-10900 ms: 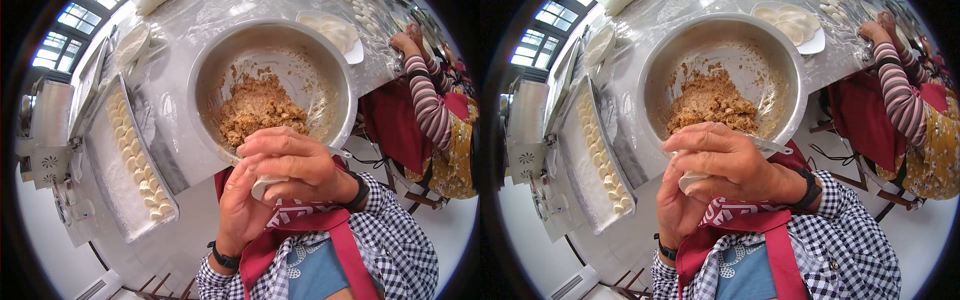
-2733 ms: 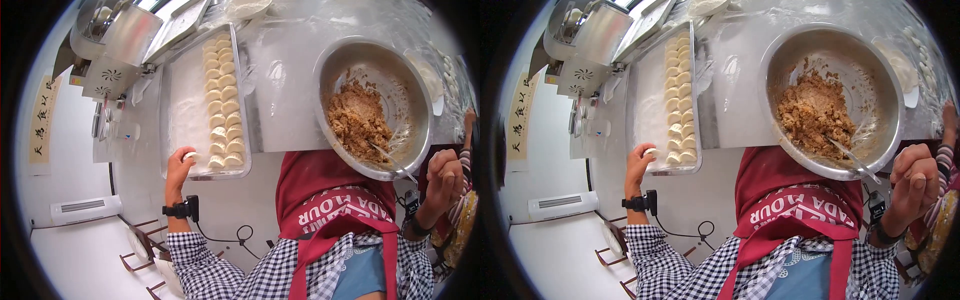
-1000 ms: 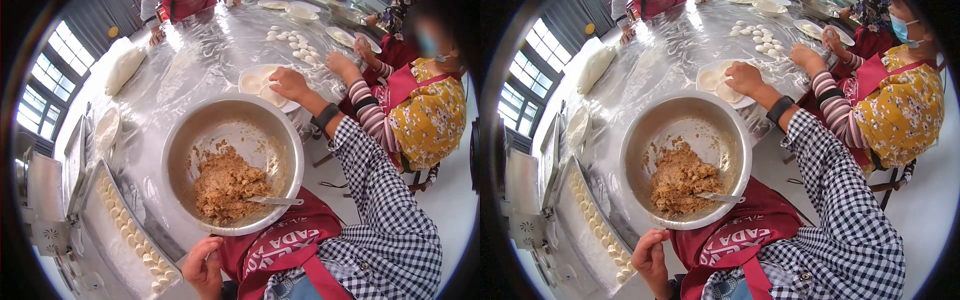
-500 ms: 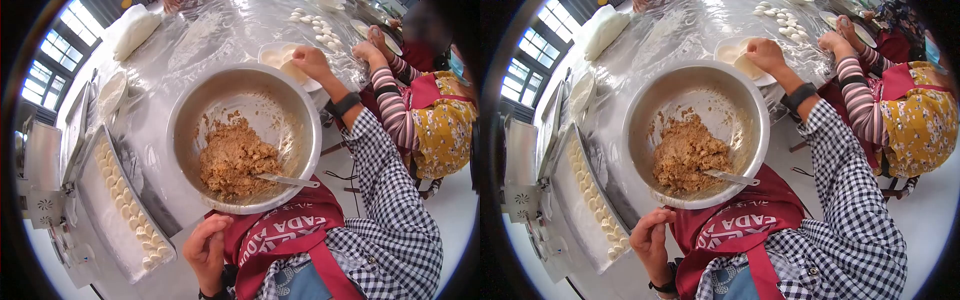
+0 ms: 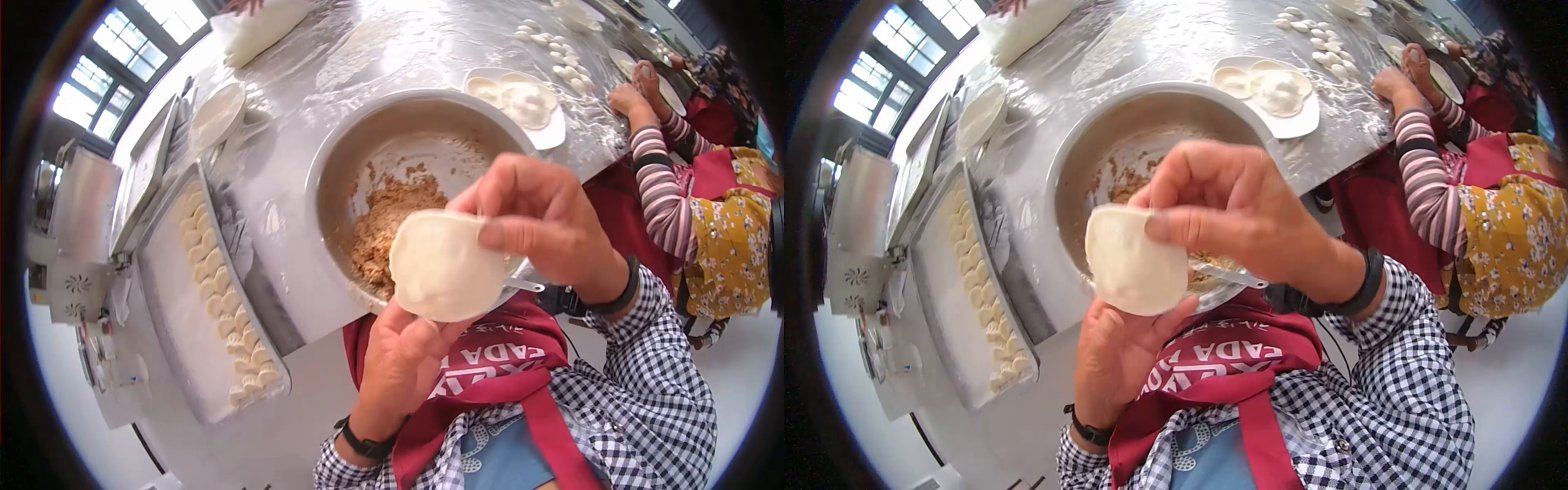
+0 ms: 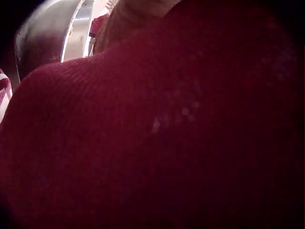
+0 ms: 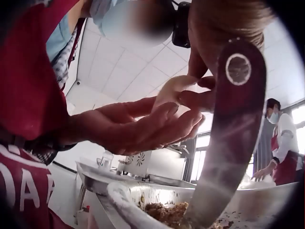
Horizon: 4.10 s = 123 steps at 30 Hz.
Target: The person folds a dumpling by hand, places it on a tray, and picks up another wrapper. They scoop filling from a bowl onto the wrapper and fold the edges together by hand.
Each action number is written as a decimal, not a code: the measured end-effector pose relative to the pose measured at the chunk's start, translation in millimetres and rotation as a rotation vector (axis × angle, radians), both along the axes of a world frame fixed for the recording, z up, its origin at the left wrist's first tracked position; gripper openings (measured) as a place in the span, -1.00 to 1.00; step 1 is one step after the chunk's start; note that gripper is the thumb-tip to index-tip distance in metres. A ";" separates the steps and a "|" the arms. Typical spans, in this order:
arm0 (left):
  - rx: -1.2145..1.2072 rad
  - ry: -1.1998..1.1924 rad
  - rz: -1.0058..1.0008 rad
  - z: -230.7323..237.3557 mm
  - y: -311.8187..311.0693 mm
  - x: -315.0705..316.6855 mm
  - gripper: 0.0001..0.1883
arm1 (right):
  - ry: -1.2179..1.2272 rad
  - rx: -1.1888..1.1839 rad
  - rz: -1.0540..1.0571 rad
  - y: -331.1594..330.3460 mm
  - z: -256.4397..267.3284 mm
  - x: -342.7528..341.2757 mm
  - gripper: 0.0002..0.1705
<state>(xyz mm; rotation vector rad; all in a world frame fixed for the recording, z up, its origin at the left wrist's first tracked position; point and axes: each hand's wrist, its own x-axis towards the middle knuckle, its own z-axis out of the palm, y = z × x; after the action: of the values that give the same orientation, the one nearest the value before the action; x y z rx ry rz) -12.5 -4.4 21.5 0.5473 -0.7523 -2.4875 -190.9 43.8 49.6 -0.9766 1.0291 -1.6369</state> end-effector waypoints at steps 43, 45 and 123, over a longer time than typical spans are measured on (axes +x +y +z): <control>0.114 -0.153 0.174 -46.3 -9.0 52.2 -0.77 | 0.831 -0.164 -0.160 -5.4 -56.7 -2.2 -0.86; 0.103 -0.206 0.174 -44.1 -9.4 51.1 -0.76 | 0.820 -0.165 -0.119 -1.7 -55.7 -3.2 -0.86; 0.081 -0.081 0.274 -18.3 -6.9 43.8 -0.67 | 0.143 -0.063 -0.007 44.8 -45.0 25.6 -0.87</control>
<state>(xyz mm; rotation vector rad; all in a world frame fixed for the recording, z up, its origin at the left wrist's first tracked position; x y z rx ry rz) 31.3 -11.3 3.2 0.7324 -0.5660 -2.2599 -165.3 88.7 4.5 -1.1462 1.0827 -1.6326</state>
